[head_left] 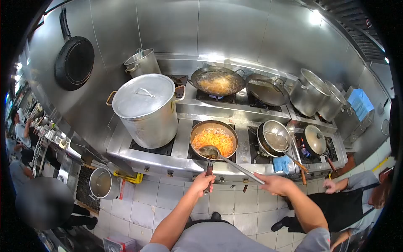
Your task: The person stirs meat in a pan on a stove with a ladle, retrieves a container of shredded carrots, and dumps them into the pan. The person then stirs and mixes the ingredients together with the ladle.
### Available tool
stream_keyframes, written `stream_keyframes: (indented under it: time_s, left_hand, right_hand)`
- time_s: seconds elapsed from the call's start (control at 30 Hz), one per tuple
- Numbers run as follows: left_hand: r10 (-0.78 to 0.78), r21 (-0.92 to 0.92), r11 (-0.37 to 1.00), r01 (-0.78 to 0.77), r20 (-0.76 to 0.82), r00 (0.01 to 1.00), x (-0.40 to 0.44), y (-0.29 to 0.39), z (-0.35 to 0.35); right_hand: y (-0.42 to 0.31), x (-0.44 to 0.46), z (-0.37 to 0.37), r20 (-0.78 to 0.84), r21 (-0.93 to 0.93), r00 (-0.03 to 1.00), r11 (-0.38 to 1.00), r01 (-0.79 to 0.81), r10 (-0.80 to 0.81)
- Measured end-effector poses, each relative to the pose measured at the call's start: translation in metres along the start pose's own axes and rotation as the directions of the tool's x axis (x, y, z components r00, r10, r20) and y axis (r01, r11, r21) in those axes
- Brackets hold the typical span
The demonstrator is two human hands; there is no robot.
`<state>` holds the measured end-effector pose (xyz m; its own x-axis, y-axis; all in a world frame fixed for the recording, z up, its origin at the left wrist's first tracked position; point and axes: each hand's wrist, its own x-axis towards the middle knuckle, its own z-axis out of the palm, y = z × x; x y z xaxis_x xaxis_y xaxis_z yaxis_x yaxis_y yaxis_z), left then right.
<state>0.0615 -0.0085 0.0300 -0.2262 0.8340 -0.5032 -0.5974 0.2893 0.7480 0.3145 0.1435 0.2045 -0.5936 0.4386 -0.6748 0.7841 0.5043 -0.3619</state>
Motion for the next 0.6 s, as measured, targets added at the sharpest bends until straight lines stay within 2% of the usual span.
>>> stream_keyframes:
  time_s: [0.03,0.07,0.1,0.13,0.17,0.2,0.23,0.3,0.37,0.4,0.47,0.53,0.57,0.6]
  left_hand:
    - [0.009,0.0,1.0,-0.009,0.003,1.0,-0.002,0.002,0.002]
    - [0.003,0.02,1.0,-0.003,-0.008,1.0,-0.011,0.002,0.004]
    - [-0.004,0.039,0.999,0.005,-0.025,1.0,-0.022,0.0,0.004]
    - [0.005,0.065,0.998,-0.003,-0.041,0.999,-0.034,-0.002,0.002]
    - [0.008,0.066,0.998,-0.004,-0.052,0.999,-0.039,0.002,0.0]
    - [0.01,0.078,0.997,-0.006,-0.045,0.999,-0.044,0.002,0.0]
    - [0.01,0.087,0.996,-0.007,-0.033,0.999,-0.047,0.001,0.001]
    - [-0.004,0.072,0.997,0.007,-0.052,0.999,-0.034,0.012,0.004]
    - [0.009,-0.01,1.0,-0.009,0.0,1.0,-0.002,0.014,-0.001]
    - [0.038,0.001,0.999,-0.038,-0.022,0.999,0.007,0.014,0.004]
    - [0.107,0.07,0.992,-0.106,-0.013,0.994,0.015,-0.005,0.007]
    - [0.195,0.12,0.975,-0.188,-0.048,0.98,0.018,-0.04,0.001]
    - [0.198,0.122,0.974,-0.191,-0.046,0.979,0.017,-0.041,-0.001]
    - [0.173,0.121,0.978,-0.168,-0.034,0.984,0.016,-0.043,-0.003]
  right_hand:
    - [0.011,0.012,0.013,-0.008,-0.004,1.0,1.0,0.002,-0.002]
    - [0.024,0.025,0.031,-0.187,-0.176,0.965,0.973,0.153,-0.185]
    - [0.017,0.026,0.036,-0.318,-0.362,0.866,0.894,0.264,-0.385]
    - [0.018,0.008,0.029,-0.244,-0.343,0.922,0.916,0.207,-0.3]
    - [0.003,-0.014,0.014,-0.24,-0.343,0.92,0.914,0.218,-0.31]
    - [-0.011,-0.036,-0.001,-0.084,-0.213,0.984,0.968,0.136,-0.157]
    - [-0.017,-0.047,-0.007,0.093,-0.1,0.996,0.995,0.018,-0.009]
    - [-0.005,-0.035,-0.004,0.072,-0.148,0.997,0.988,0.039,-0.028]
    - [0.011,-0.001,0.001,-0.122,-0.381,0.974,0.915,0.131,-0.19]
    - [0.016,0.018,0.003,-0.136,-0.38,0.973,0.916,0.125,-0.189]
    - [0.017,0.047,0.012,-0.322,-0.412,0.918,0.907,0.084,-0.231]
    - [0.004,0.046,0.02,-0.342,-0.392,0.922,0.919,0.034,-0.18]
    - [0.002,0.045,0.026,-0.355,-0.368,0.926,0.93,-0.013,-0.127]
    - [0.005,0.038,0.031,-0.353,-0.39,0.923,0.921,0.005,-0.155]
